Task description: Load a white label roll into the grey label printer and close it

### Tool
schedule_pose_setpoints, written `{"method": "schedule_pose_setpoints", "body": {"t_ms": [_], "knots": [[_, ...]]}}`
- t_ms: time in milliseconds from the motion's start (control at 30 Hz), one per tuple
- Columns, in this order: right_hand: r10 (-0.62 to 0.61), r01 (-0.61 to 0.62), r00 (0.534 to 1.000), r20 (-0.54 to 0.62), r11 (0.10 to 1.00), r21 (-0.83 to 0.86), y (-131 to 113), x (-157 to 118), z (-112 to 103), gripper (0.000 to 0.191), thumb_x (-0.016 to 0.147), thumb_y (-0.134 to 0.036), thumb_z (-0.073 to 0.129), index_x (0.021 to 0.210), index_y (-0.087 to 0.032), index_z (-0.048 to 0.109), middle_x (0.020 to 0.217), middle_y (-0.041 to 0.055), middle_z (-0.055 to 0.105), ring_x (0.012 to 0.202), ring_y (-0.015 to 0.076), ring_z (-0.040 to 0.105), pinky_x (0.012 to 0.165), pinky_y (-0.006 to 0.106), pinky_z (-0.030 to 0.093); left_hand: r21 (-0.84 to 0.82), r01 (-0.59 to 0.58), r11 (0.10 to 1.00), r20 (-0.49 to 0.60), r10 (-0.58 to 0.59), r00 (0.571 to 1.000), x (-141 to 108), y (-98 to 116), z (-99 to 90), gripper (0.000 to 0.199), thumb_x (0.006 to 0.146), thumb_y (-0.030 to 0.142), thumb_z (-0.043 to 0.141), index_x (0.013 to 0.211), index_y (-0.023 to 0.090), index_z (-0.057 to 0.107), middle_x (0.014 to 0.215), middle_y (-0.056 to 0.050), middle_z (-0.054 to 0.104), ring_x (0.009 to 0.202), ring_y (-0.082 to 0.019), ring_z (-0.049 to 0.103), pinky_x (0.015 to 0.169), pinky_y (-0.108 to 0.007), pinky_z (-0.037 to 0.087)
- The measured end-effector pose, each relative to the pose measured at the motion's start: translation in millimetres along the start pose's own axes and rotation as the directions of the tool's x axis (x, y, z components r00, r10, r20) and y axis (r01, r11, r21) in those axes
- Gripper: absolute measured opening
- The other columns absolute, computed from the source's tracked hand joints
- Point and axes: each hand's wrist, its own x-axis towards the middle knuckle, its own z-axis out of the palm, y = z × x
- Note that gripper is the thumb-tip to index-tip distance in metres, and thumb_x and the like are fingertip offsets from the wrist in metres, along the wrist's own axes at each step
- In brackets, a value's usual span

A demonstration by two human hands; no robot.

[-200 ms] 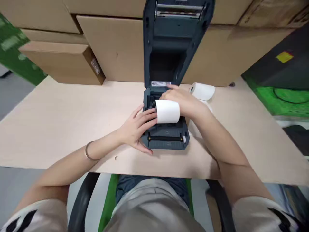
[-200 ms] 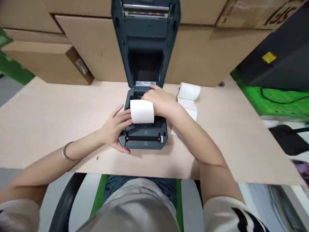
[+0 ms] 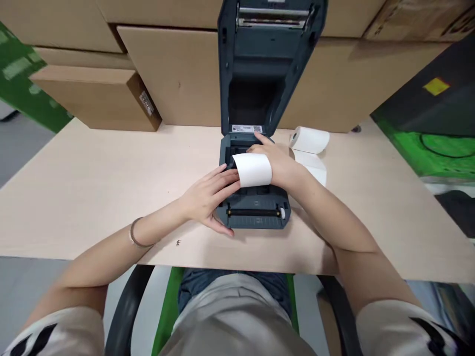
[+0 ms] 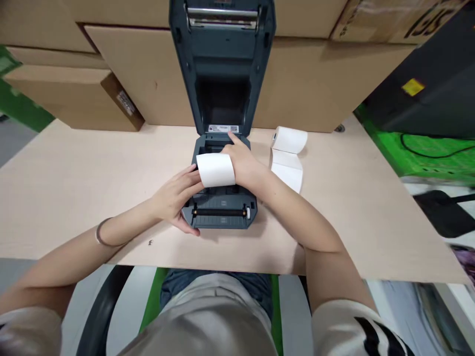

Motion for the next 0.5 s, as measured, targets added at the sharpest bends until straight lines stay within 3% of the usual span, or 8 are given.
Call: {"method": "schedule_pose_setpoints", "body": {"t_ms": [67, 200, 367, 433, 500], "knots": [[0.016, -0.015, 1.000, 0.012, 0.999, -0.034, -1.7, 0.4, 0.4, 0.023, 0.097, -0.017, 0.057, 0.090, -0.015, 0.079, 0.102, 0.0114, 0.079, 0.105, 0.0255, 0.073, 0.140, 0.049, 0.015, 0.062, -0.013, 0.998, -0.024, 0.014, 1.000, -0.3, 0.8, 0.0, 0.124, 0.074, 0.100, 0.059, 0.161, 0.014, 0.040, 0.139, -0.024, 0.071, 0.134, -0.041, 0.068, 0.120, -0.063, 0.050], [0.032, -0.031, 0.999, 0.012, 0.996, -0.082, -5.3, 3.8, -1.2, 0.019, 0.096, -0.016, 0.059, 0.091, -0.015, 0.077, 0.098, 0.0104, 0.076, 0.104, 0.0260, 0.071, 0.139, 0.048, 0.021, 0.178, 0.022, 0.984, -0.041, -0.014, 0.999, -0.7, 2.6, -0.8, 0.114, 0.073, 0.104, 0.052, 0.148, 0.017, 0.054, 0.126, -0.019, 0.075, 0.123, -0.039, 0.071, 0.111, -0.060, 0.053], [-0.034, 0.023, 0.991, -0.131, 0.996, -0.084, -5.8, -6.8, -20.0, 0.022, 0.101, -0.021, 0.054, 0.097, -0.019, 0.075, 0.103, 0.0088, 0.076, 0.104, 0.0258, 0.070, 0.139, 0.052, 0.019, 0.289, -0.028, 0.957, -0.062, 0.048, 0.997, 3.9, 3.4, -4.5, 0.111, 0.073, 0.107, 0.044, 0.131, 0.014, 0.063, 0.100, -0.015, 0.074, 0.106, -0.036, 0.071, 0.091, -0.051, 0.053], [-0.004, -0.003, 0.975, -0.222, 1.000, -0.031, 0.1, -23.1, -37.4, 0.015, 0.094, -0.023, 0.061, 0.102, -0.020, 0.074, 0.105, 0.0078, 0.075, 0.106, 0.0277, 0.071, 0.133, 0.055, 0.031, 0.308, -0.022, 0.951, -0.053, 0.040, 0.998, 5.4, 3.6, -5.5, 0.110, 0.072, 0.108, 0.041, 0.126, 0.016, 0.064, 0.096, -0.013, 0.073, 0.103, -0.036, 0.070, 0.085, -0.048, 0.050], [0.087, -0.074, 0.944, -0.318, 0.996, 0.054, 13.1, -42.8, -55.8, 0.018, 0.089, -0.023, 0.065, 0.105, -0.023, 0.073, 0.111, 0.0077, 0.074, 0.105, 0.0298, 0.071, 0.112, 0.052, 0.052, 0.319, -0.012, 0.948, -0.037, 0.025, 0.999, 5.9, 3.6, -5.8, 0.107, 0.071, 0.109, 0.039, 0.121, 0.019, 0.066, 0.095, -0.012, 0.073, 0.102, -0.036, 0.071, 0.084, -0.047, 0.048]]}}
